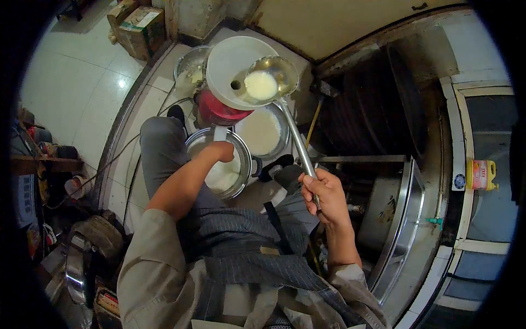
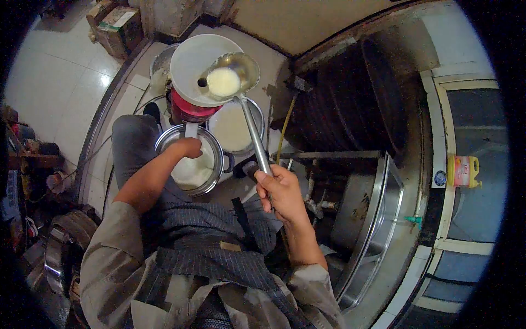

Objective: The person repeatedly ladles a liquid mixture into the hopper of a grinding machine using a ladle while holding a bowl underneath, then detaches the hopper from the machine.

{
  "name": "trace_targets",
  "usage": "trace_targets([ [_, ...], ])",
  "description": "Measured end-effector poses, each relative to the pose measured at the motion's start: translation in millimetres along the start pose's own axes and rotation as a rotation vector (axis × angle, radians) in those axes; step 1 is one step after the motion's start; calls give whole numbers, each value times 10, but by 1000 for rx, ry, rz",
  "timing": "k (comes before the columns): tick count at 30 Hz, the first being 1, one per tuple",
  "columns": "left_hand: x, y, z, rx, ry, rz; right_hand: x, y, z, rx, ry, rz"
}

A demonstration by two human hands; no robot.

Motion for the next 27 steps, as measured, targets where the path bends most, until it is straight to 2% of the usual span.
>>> trace_targets([
  [27, -43, -85, -75, 6, -3, -7, 176, 4, -95, 75, 41, 124],
])
Point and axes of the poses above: each hand's wrist, its own z-axis away from the middle knuckle, its own y-axis out of the back of the hand, x = y × z, the point moved 1 cm from there along -z, towards the middle knuckle, and after that the axes turned 6 degrees about x, right-handed, at the moved point
